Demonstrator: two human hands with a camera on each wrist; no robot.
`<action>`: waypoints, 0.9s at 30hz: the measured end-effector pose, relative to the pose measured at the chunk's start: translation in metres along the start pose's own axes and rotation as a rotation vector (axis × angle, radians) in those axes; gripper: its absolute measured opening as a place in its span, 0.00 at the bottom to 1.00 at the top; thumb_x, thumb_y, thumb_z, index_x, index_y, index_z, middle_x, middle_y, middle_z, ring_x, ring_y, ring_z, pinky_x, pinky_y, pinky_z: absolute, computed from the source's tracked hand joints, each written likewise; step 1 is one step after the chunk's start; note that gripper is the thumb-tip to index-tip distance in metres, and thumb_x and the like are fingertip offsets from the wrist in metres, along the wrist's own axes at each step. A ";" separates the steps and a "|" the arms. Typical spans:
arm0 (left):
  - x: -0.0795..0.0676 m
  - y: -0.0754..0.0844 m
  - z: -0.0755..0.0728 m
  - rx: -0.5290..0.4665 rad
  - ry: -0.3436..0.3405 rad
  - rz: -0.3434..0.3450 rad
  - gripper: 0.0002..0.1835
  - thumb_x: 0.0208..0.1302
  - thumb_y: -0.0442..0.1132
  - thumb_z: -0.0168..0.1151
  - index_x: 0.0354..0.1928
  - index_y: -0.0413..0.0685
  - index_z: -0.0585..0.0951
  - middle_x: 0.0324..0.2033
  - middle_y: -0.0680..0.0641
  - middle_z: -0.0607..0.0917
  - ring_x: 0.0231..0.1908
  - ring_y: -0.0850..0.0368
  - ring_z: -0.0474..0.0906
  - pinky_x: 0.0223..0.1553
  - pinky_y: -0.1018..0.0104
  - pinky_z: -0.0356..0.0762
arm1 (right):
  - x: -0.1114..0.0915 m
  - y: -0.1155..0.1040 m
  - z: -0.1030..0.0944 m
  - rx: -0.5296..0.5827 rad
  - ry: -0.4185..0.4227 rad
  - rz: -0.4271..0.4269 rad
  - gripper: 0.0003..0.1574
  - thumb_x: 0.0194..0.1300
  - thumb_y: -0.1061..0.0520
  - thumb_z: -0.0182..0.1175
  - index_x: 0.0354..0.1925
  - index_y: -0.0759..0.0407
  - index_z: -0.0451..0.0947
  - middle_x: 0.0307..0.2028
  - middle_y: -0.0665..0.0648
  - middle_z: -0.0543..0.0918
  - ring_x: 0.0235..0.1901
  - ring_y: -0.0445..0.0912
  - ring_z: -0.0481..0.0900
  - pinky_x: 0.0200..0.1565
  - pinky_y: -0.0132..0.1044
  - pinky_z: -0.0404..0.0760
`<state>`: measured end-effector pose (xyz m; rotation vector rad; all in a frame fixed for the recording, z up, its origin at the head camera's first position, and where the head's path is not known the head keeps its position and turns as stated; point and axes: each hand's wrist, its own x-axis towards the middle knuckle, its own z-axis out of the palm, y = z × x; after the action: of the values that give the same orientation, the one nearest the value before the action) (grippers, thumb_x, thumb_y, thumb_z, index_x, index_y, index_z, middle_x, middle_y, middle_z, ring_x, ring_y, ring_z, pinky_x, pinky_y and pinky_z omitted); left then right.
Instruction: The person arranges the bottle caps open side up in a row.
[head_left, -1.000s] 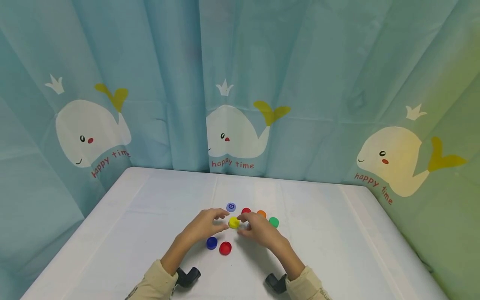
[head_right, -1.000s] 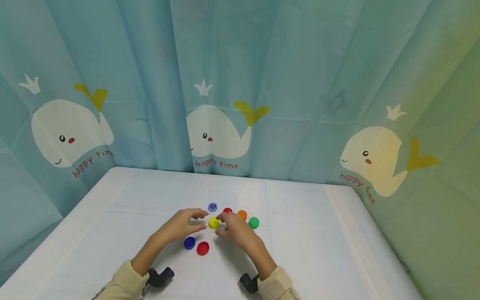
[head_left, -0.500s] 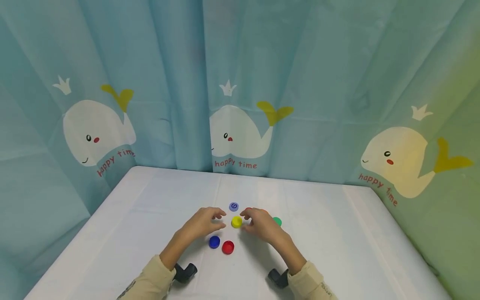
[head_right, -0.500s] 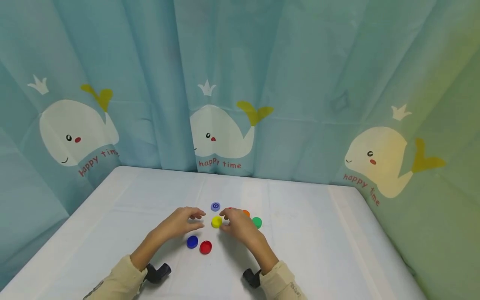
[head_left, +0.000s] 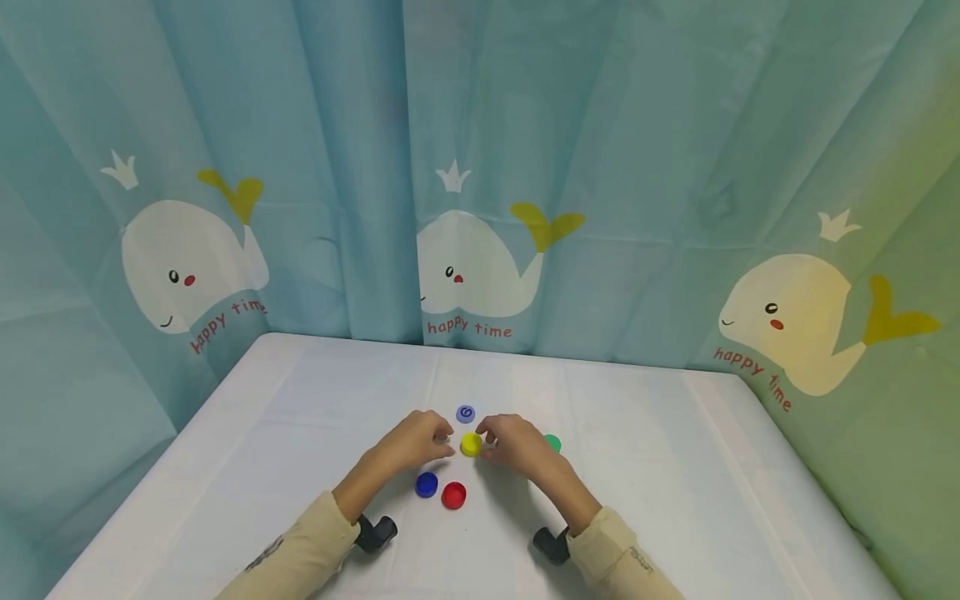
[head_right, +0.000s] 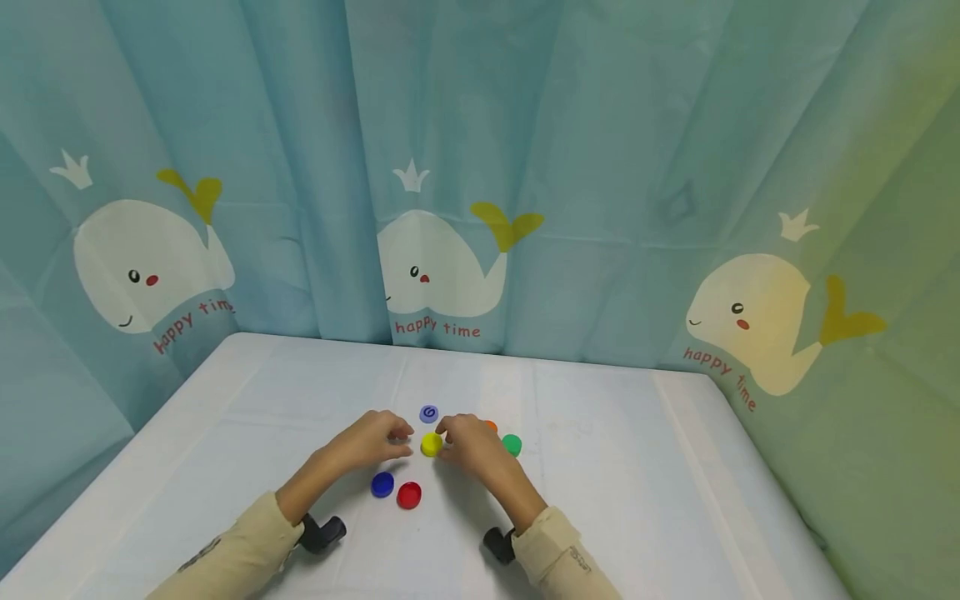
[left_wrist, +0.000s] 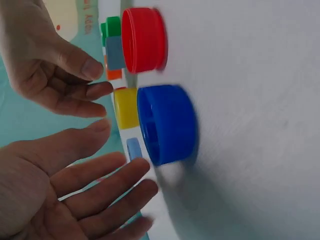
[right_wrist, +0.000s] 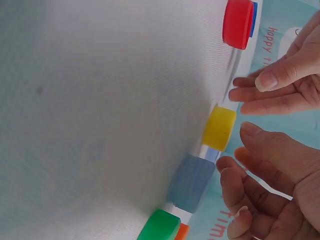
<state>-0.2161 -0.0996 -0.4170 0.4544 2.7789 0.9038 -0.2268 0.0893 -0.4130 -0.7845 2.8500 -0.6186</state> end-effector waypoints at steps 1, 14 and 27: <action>0.001 0.000 0.000 0.005 -0.004 -0.004 0.17 0.55 0.37 0.70 0.45 0.36 0.82 0.35 0.45 0.84 0.37 0.52 0.80 0.43 0.59 0.79 | 0.000 0.000 0.000 -0.004 -0.002 0.004 0.16 0.54 0.62 0.69 0.43 0.60 0.81 0.30 0.52 0.81 0.31 0.42 0.76 0.37 0.32 0.78; 0.013 0.008 -0.004 0.061 -0.099 -0.064 0.22 0.52 0.38 0.72 0.50 0.40 0.80 0.31 0.48 0.81 0.32 0.55 0.76 0.39 0.62 0.79 | 0.005 0.004 -0.001 0.010 -0.037 -0.005 0.16 0.55 0.62 0.68 0.44 0.62 0.80 0.28 0.51 0.79 0.28 0.43 0.73 0.35 0.33 0.76; 0.022 0.014 -0.002 0.131 -0.138 -0.053 0.23 0.51 0.36 0.73 0.48 0.36 0.79 0.33 0.46 0.81 0.30 0.56 0.74 0.38 0.63 0.78 | 0.013 -0.006 -0.001 -0.001 -0.082 -0.004 0.19 0.53 0.64 0.69 0.45 0.65 0.79 0.32 0.56 0.81 0.32 0.46 0.76 0.40 0.36 0.79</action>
<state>-0.2340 -0.0827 -0.4085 0.4430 2.7193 0.6550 -0.2350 0.0785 -0.4099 -0.7975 2.7752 -0.5712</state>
